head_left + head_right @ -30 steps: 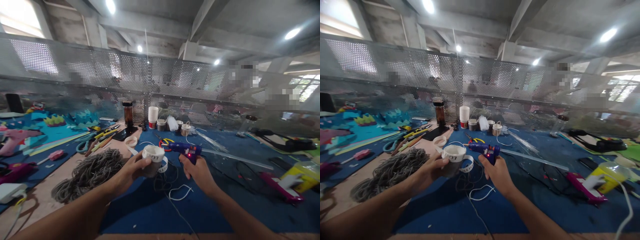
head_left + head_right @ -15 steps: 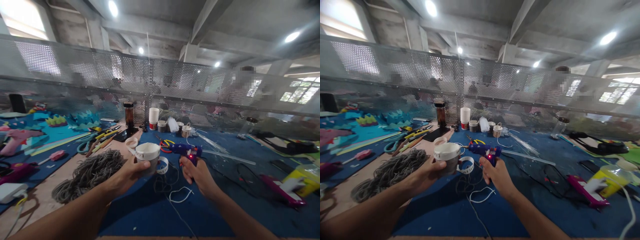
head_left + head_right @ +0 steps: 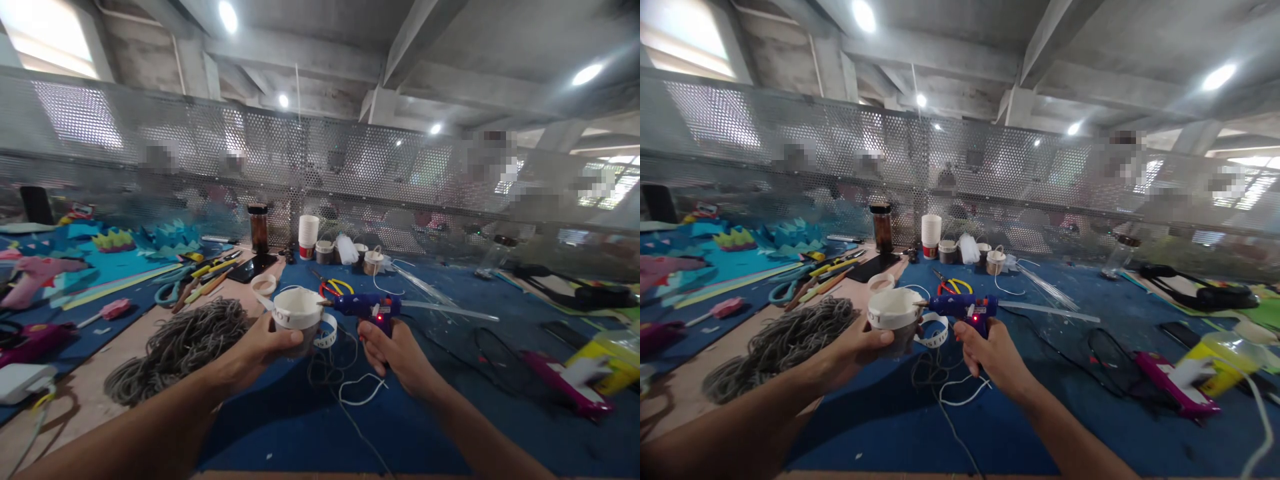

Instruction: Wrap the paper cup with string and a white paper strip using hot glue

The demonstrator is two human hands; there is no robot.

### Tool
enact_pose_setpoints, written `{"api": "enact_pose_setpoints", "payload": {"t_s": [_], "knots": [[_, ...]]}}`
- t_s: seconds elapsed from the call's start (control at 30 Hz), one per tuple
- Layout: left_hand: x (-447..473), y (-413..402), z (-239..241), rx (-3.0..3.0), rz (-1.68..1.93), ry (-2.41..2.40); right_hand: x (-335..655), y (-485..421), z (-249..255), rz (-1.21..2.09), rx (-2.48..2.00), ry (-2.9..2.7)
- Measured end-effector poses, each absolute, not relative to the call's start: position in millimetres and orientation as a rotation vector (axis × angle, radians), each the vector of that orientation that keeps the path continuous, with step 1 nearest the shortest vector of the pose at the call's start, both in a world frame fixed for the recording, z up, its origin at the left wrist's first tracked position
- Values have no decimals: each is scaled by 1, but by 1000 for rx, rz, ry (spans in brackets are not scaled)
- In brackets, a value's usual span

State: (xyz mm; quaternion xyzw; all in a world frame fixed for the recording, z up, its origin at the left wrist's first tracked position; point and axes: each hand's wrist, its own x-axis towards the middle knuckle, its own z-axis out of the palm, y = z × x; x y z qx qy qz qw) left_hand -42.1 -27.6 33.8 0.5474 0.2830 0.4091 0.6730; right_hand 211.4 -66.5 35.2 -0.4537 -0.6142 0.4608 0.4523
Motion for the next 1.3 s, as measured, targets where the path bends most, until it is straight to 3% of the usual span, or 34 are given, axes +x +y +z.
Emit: {"api": "enact_pose_setpoints", "payload": {"t_s": [0.77,1.3], "knots": [[-45,-21,39,1912,1021,932,220,-69,52,690,-1426,-1793],[-44,-23,43,1937,1174,1012,225,-68,53,871,-1379,-1719]]}}
